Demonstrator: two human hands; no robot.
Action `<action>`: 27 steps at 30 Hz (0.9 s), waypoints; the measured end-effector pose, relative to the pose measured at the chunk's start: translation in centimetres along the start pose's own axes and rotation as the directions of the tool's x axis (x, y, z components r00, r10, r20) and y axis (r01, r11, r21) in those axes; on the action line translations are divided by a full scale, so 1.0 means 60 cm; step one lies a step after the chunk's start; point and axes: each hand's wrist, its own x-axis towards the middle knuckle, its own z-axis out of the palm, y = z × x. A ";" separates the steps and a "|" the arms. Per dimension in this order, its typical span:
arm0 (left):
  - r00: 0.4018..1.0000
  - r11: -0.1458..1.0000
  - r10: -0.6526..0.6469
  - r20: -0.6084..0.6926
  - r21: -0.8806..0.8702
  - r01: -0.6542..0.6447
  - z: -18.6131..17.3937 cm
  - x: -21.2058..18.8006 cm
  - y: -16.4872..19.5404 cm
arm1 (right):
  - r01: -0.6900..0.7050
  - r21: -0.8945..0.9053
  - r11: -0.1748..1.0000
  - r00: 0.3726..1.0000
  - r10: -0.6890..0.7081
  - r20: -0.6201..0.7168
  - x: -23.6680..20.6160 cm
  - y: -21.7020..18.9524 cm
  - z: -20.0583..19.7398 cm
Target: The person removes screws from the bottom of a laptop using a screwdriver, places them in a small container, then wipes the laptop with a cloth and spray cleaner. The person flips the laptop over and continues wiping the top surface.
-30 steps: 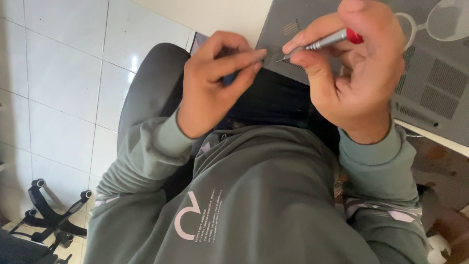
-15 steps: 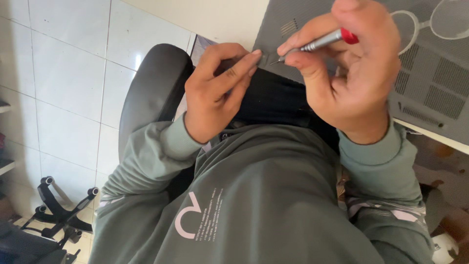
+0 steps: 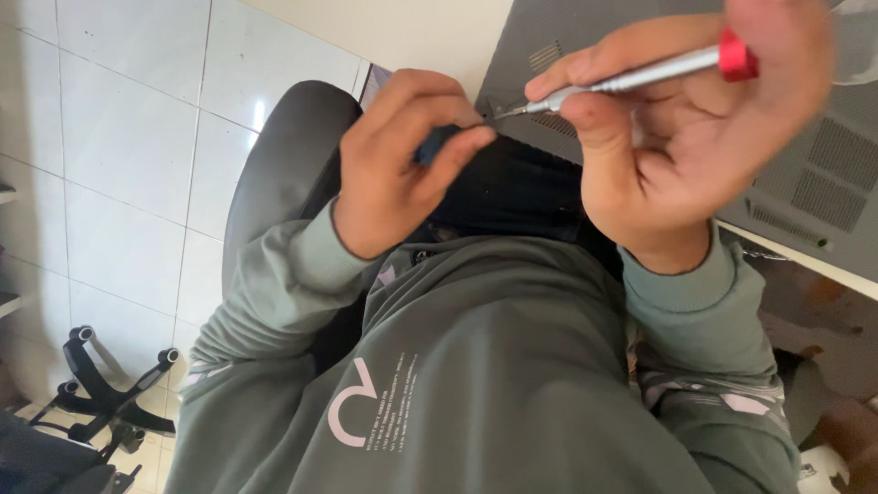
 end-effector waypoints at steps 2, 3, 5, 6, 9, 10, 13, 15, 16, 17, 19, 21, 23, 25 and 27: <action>0.997 0.997 0.067 0.024 0.032 -0.068 0.003 0.005 -0.002 | -0.016 0.001 1.000 1.000 0.016 0.012 0.000 -0.003 0.000; 0.996 0.996 0.084 0.031 0.038 -0.085 0.004 0.006 -0.002 | -0.023 0.007 1.000 1.000 0.022 0.021 0.000 -0.004 -0.001; 0.993 0.992 0.109 0.042 0.054 -0.112 0.006 0.009 -0.002 | -0.039 0.022 0.999 0.998 0.038 0.048 -0.001 -0.007 -0.001; 0.992 0.991 0.118 0.044 0.065 -0.120 0.006 0.011 -0.002 | -0.049 0.025 0.998 0.997 0.048 0.060 -0.002 -0.008 -0.001; 0.989 0.986 0.127 0.072 0.095 -0.134 0.004 0.016 0.000 | -0.081 0.011 0.997 0.994 0.080 0.080 -0.002 -0.008 -0.001; 0.988 0.985 0.129 0.085 0.105 -0.138 0.003 0.019 0.001 | -0.081 0.010 0.997 0.994 0.080 0.078 -0.002 -0.008 0.000; 0.977 0.971 0.174 0.119 0.142 -0.191 -0.005 0.025 0.006 | -0.080 0.047 0.996 0.991 0.075 0.111 -0.001 -0.008 0.002; 0.968 0.957 0.209 0.139 0.173 -0.232 -0.012 0.030 0.010 | -0.069 0.054 0.996 0.989 0.061 0.135 0.001 -0.009 0.004; 0.962 0.949 0.229 0.151 0.187 -0.255 -0.015 0.032 0.012 | -0.057 0.041 0.998 0.989 0.050 0.142 0.002 -0.009 0.005; 0.966 0.952 0.211 0.152 0.193 -0.239 -0.017 0.032 0.015 | -0.059 0.038 0.998 0.988 0.053 0.146 0.003 -0.010 0.005; 0.972 0.955 0.184 0.149 0.208 -0.213 -0.022 0.033 0.018 | -0.061 0.029 0.998 0.987 0.056 0.154 0.005 -0.011 0.006; 0.973 0.962 0.170 0.156 0.190 -0.198 -0.024 0.034 0.019 | -0.068 0.028 0.997 0.985 0.063 0.159 0.008 -0.012 0.006; 0.974 0.963 0.168 0.153 0.184 -0.195 -0.024 0.034 0.019 | -0.067 0.019 0.998 0.985 0.064 0.163 0.011 -0.013 0.006; 0.972 0.959 0.187 0.140 0.188 -0.212 -0.022 0.036 0.019 | -0.065 0.015 0.998 0.984 0.061 0.167 0.015 -0.014 0.006; 0.966 0.952 0.193 0.172 0.207 -0.227 -0.025 0.037 0.019 | -0.066 0.014 0.998 0.983 0.063 0.172 0.017 -0.013 0.007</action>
